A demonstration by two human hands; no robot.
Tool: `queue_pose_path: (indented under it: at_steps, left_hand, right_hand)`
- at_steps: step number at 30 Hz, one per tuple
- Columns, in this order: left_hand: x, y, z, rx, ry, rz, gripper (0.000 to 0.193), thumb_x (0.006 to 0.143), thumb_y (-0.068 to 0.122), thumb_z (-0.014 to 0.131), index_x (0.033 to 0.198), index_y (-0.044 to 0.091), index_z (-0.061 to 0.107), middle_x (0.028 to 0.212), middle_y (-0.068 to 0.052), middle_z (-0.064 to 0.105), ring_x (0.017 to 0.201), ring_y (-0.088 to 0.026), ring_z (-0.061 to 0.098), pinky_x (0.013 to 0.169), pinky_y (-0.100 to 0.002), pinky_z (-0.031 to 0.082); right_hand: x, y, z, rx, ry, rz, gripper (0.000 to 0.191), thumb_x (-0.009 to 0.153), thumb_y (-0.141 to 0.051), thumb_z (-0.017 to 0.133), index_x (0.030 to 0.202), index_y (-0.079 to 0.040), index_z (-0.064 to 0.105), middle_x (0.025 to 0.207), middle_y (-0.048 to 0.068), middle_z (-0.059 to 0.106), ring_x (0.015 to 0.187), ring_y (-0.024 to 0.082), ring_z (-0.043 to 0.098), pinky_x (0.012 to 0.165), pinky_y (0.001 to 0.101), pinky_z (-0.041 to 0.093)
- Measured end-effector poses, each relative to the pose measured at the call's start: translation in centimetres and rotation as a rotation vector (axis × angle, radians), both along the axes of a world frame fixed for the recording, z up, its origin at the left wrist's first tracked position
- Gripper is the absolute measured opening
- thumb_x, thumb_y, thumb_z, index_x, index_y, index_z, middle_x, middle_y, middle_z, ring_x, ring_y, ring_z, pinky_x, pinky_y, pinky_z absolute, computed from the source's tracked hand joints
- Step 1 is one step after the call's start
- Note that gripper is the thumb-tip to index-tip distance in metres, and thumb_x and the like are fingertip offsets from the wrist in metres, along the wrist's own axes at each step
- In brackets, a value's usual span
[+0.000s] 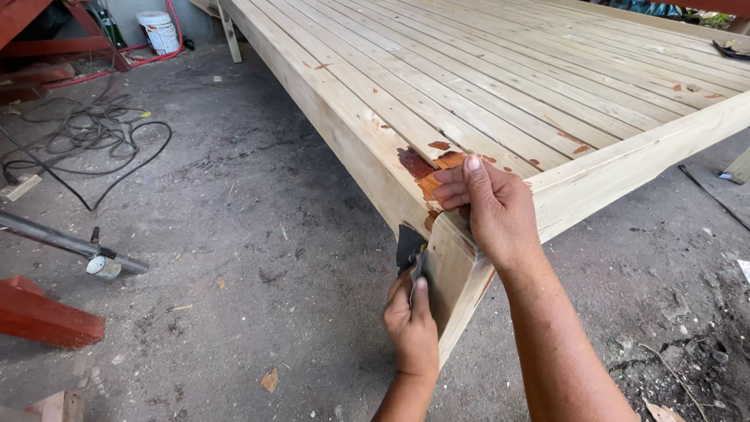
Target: The person sands a slatted wooden bed frame with a piece of sandpaper, working by hand over the corner, rails, and legs of the frame, steadying the frame with the other hand while smoothing the wood surfaces.
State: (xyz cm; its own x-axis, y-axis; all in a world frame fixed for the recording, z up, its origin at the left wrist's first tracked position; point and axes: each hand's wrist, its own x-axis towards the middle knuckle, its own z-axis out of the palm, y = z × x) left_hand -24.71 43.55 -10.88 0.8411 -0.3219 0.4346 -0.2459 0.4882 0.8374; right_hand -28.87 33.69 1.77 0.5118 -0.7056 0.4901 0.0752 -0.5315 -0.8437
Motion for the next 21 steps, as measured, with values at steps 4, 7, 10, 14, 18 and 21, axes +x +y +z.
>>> queue_pose_path:
  at_steps: [4,7,10,14,18,21]
  left_hand:
    - [0.5,-2.5,0.8,-0.093,-0.208,0.086,0.022,0.103,0.007,0.058,0.117,-0.005,0.070,0.116,-0.015,0.071,0.107,-0.027,0.069,0.097,-0.036,0.054]
    - [0.7,-2.8,0.8,-0.143,-0.203,0.099,0.021,0.103,0.007,0.058,0.115,-0.006,0.070,0.114,-0.014,0.070,0.105,-0.026,0.069,0.095,-0.035,0.054]
    - [0.8,-1.1,0.0,-0.086,-0.076,0.009,0.020,0.101,0.008,0.059,0.111,-0.004,0.072,0.108,-0.012,0.073,0.098,-0.024,0.070,0.088,-0.034,0.055]
    - [0.7,-1.1,-0.3,-0.023,0.022,0.012,0.018,0.100,0.008,0.061,0.107,-0.004,0.072,0.103,-0.011,0.073,0.093,-0.023,0.070,0.086,-0.033,0.055]
    - [0.5,-3.2,0.1,-0.091,-0.152,0.086,0.020,0.100,0.006,0.059,0.112,-0.005,0.071,0.110,-0.013,0.072,0.100,-0.024,0.069,0.092,-0.034,0.053]
    - [0.4,-2.3,-0.9,-0.064,-0.141,0.134,0.018,0.100,0.006,0.061,0.109,-0.005,0.071,0.107,-0.014,0.073,0.098,-0.025,0.070,0.091,-0.035,0.054]
  right_hand:
    - [-0.2,0.1,0.1,-0.018,0.023,-0.016,0.055,0.109,-0.039,0.039,0.107,0.002,0.076,0.086,0.011,0.076,0.075,0.015,0.068,0.072,0.0299,0.057]
    - [-0.1,0.2,0.2,0.025,0.007,0.025,0.055,0.109,-0.039,0.040,0.107,0.002,0.076,0.088,0.011,0.076,0.075,0.015,0.068,0.074,0.0298,0.057]
    - [0.1,0.3,0.4,0.031,0.028,0.023,0.055,0.109,-0.039,0.039,0.105,0.002,0.075,0.087,0.010,0.077,0.075,0.015,0.069,0.075,0.0294,0.058]
    - [0.1,0.4,0.5,-0.003,0.075,-0.023,0.055,0.109,-0.039,0.040,0.105,0.001,0.077,0.085,0.011,0.076,0.076,0.015,0.069,0.073,0.0306,0.055]
    - [0.0,0.4,0.4,-0.004,-0.012,0.044,0.052,0.109,-0.038,0.039,0.109,0.001,0.073,0.092,0.009,0.076,0.079,0.014,0.070,0.074,0.0293,0.058]
    - [0.0,0.2,0.3,0.005,0.009,0.025,0.056,0.110,-0.040,0.038,0.105,0.002,0.074,0.085,0.010,0.075,0.073,0.014,0.068,0.072,0.0284,0.058]
